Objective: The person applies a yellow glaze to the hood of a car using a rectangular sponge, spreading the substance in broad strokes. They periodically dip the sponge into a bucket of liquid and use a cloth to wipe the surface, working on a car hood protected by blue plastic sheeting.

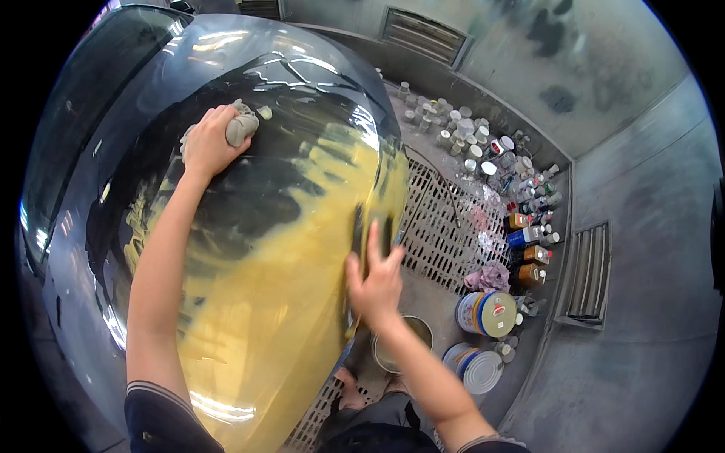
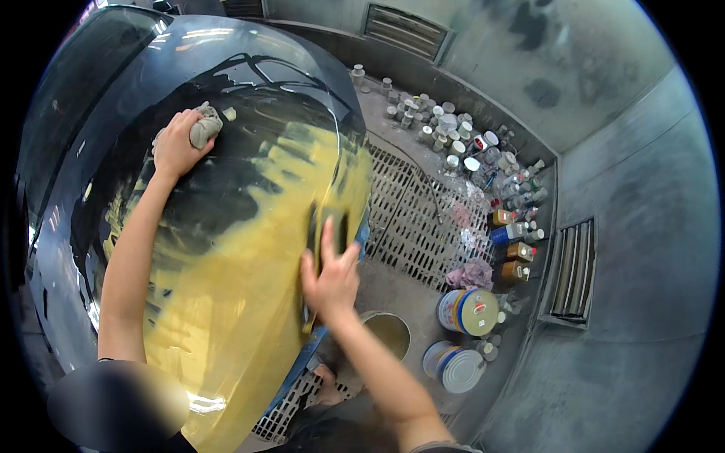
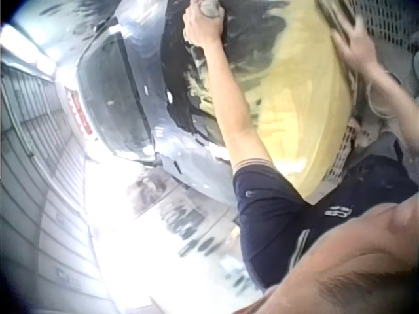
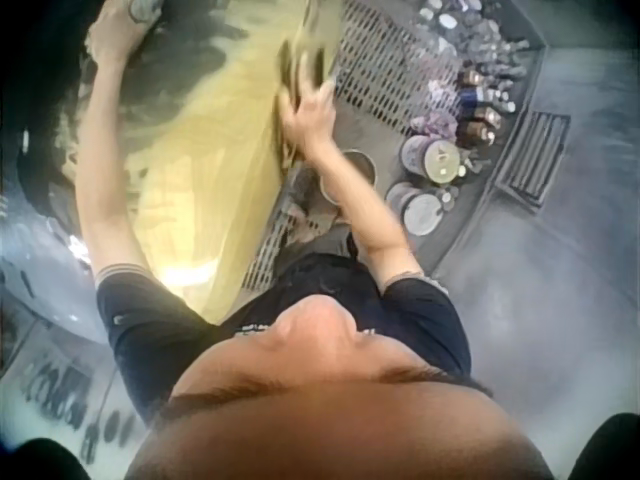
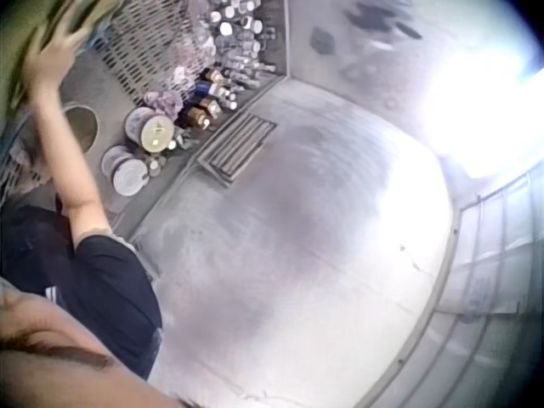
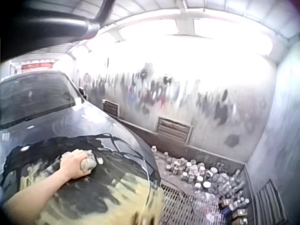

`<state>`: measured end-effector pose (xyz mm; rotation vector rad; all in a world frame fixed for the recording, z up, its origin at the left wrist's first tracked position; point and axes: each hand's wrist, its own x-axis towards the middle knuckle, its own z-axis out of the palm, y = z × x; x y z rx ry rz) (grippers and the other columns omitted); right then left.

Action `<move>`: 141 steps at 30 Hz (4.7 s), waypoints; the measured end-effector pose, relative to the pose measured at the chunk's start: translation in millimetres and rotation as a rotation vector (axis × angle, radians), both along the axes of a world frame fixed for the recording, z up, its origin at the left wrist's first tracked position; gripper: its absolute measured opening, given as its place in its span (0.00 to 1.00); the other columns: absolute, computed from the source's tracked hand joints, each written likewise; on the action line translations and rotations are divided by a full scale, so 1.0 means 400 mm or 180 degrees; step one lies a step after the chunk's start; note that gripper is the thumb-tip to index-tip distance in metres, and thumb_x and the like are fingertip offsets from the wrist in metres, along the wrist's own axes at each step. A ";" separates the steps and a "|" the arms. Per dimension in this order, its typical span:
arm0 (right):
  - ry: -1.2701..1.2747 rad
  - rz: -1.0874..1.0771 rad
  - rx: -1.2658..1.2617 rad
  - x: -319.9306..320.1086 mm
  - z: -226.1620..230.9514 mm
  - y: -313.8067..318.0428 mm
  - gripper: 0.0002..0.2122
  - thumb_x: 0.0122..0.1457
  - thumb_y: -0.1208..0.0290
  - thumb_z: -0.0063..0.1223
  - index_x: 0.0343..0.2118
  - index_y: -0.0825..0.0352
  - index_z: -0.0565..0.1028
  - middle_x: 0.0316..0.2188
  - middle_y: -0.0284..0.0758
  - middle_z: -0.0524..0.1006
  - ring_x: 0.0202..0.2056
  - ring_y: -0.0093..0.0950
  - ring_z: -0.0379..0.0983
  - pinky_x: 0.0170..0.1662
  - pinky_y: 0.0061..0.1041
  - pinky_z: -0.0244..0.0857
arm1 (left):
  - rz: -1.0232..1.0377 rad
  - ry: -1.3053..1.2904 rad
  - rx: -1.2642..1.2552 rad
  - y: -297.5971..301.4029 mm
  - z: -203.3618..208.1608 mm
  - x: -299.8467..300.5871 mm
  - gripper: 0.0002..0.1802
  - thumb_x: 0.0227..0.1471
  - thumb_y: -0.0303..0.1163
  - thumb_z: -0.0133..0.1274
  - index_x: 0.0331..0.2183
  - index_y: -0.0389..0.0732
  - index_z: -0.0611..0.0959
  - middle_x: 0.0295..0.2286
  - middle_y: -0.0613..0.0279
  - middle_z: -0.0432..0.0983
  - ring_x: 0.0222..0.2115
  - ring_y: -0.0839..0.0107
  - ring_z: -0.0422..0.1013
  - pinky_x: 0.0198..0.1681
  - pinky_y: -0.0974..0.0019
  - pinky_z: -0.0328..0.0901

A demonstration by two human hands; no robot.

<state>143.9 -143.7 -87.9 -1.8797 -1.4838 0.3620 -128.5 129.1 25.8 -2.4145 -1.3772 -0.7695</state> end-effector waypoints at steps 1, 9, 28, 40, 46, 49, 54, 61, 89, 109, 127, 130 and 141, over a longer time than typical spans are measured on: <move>0.0068 -0.0266 -0.0474 0.041 0.001 0.073 0.36 0.67 0.50 0.49 0.75 0.55 0.55 0.56 0.61 0.62 0.52 0.58 0.72 0.52 0.46 0.73 | -0.0022 0.0004 -0.0017 0.005 -0.009 0.001 0.20 0.43 0.37 0.69 0.39 0.44 0.80 0.37 0.60 0.78 0.41 0.56 0.76 0.42 0.53 0.71; -0.0055 -0.0490 -0.0575 0.092 0.010 0.159 0.38 0.68 0.49 0.47 0.76 0.55 0.49 0.50 0.60 0.65 0.45 0.53 0.73 0.48 0.42 0.73 | -0.0084 0.0236 -0.0334 0.007 -0.002 0.016 0.34 0.44 0.32 0.67 0.56 0.60 0.81 0.55 0.68 0.77 0.55 0.57 0.73 0.55 0.55 0.72; 0.0296 -0.0329 -0.0189 -0.137 0.028 -0.058 0.36 0.66 0.55 0.51 0.75 0.57 0.55 0.61 0.62 0.56 0.59 0.53 0.56 0.64 0.49 0.53 | -0.0510 0.0247 -0.0497 -0.521 0.037 -0.068 0.12 0.38 0.37 0.64 0.21 0.44 0.77 0.31 0.63 0.76 0.34 0.60 0.73 0.37 0.60 0.70; 0.0472 -0.0785 -0.0442 0.032 0.004 0.133 0.36 0.68 0.54 0.49 0.76 0.52 0.51 0.62 0.64 0.56 0.60 0.54 0.58 0.63 0.48 0.56 | -0.0612 0.0113 -0.0458 -0.497 0.027 -0.045 0.09 0.43 0.35 0.60 0.25 0.41 0.79 0.31 0.61 0.74 0.35 0.56 0.72 0.38 0.58 0.68; 0.0267 0.0034 -0.0036 -0.249 0.040 -0.222 0.38 0.66 0.56 0.52 0.76 0.52 0.51 0.62 0.67 0.52 0.60 0.64 0.54 0.66 0.56 0.49 | -0.0656 0.0047 -0.0436 -0.517 0.027 -0.069 0.08 0.42 0.35 0.60 0.24 0.42 0.79 0.33 0.60 0.77 0.35 0.57 0.73 0.38 0.58 0.69; 0.0377 -0.0422 0.0039 -0.166 0.003 -0.094 0.36 0.66 0.56 0.51 0.76 0.53 0.53 0.62 0.64 0.53 0.60 0.61 0.55 0.65 0.54 0.51 | -0.0635 0.0012 -0.0406 -0.523 0.031 -0.069 0.08 0.42 0.35 0.60 0.23 0.42 0.79 0.33 0.61 0.77 0.35 0.57 0.73 0.38 0.58 0.69; 0.0910 -0.1446 -0.1096 0.138 -0.009 0.241 0.34 0.71 0.50 0.44 0.76 0.46 0.48 0.65 0.61 0.52 0.59 0.53 0.60 0.62 0.49 0.60 | -0.0679 -0.0076 -0.0317 -0.504 0.026 -0.032 0.07 0.41 0.33 0.61 0.23 0.43 0.79 0.33 0.61 0.77 0.35 0.57 0.73 0.39 0.58 0.69; 0.0101 -0.0189 -0.0027 -0.195 0.034 -0.116 0.36 0.67 0.54 0.50 0.76 0.49 0.51 0.61 0.66 0.55 0.59 0.61 0.58 0.65 0.52 0.53 | -0.0516 -0.0015 -0.0310 -0.530 0.027 -0.055 0.07 0.40 0.32 0.61 0.22 0.43 0.79 0.33 0.62 0.78 0.35 0.57 0.73 0.39 0.58 0.69; 0.0318 -0.0268 -0.0050 -0.139 0.039 -0.077 0.37 0.64 0.55 0.51 0.76 0.47 0.53 0.61 0.62 0.58 0.57 0.57 0.60 0.65 0.53 0.53 | -0.0421 0.0186 -0.0437 -0.530 0.022 -0.049 0.07 0.45 0.33 0.56 0.24 0.40 0.78 0.36 0.54 0.79 0.36 0.52 0.73 0.42 0.55 0.68; 0.0427 -0.0101 0.0098 -0.104 0.008 -0.062 0.38 0.64 0.56 0.54 0.76 0.49 0.53 0.60 0.62 0.56 0.58 0.58 0.57 0.65 0.52 0.51 | -0.0467 0.0094 -0.0321 -0.522 0.023 -0.046 0.05 0.40 0.30 0.59 0.23 0.42 0.80 0.35 0.59 0.80 0.35 0.55 0.74 0.39 0.57 0.69; 0.0529 -0.0506 0.0000 -0.013 -0.001 0.082 0.37 0.64 0.52 0.53 0.75 0.45 0.54 0.60 0.57 0.57 0.59 0.54 0.59 0.64 0.50 0.55 | -0.0500 0.0130 -0.0284 -0.521 0.030 -0.028 0.05 0.41 0.32 0.60 0.24 0.43 0.80 0.36 0.59 0.80 0.36 0.54 0.74 0.40 0.56 0.69; 0.1230 -0.1002 -0.0836 0.177 0.030 0.248 0.34 0.69 0.52 0.43 0.76 0.49 0.50 0.64 0.60 0.56 0.63 0.52 0.59 0.62 0.49 0.60 | -0.0490 0.0124 -0.0268 -0.520 0.037 -0.028 0.05 0.42 0.32 0.60 0.24 0.43 0.80 0.36 0.60 0.80 0.37 0.55 0.75 0.40 0.57 0.69; 0.0434 0.0198 0.0203 -0.165 0.025 -0.131 0.39 0.61 0.59 0.59 0.75 0.47 0.55 0.61 0.60 0.56 0.59 0.56 0.57 0.66 0.52 0.51 | -0.0453 0.0083 -0.0275 -0.529 0.027 -0.049 0.05 0.41 0.33 0.60 0.23 0.44 0.80 0.35 0.60 0.80 0.36 0.55 0.74 0.40 0.57 0.69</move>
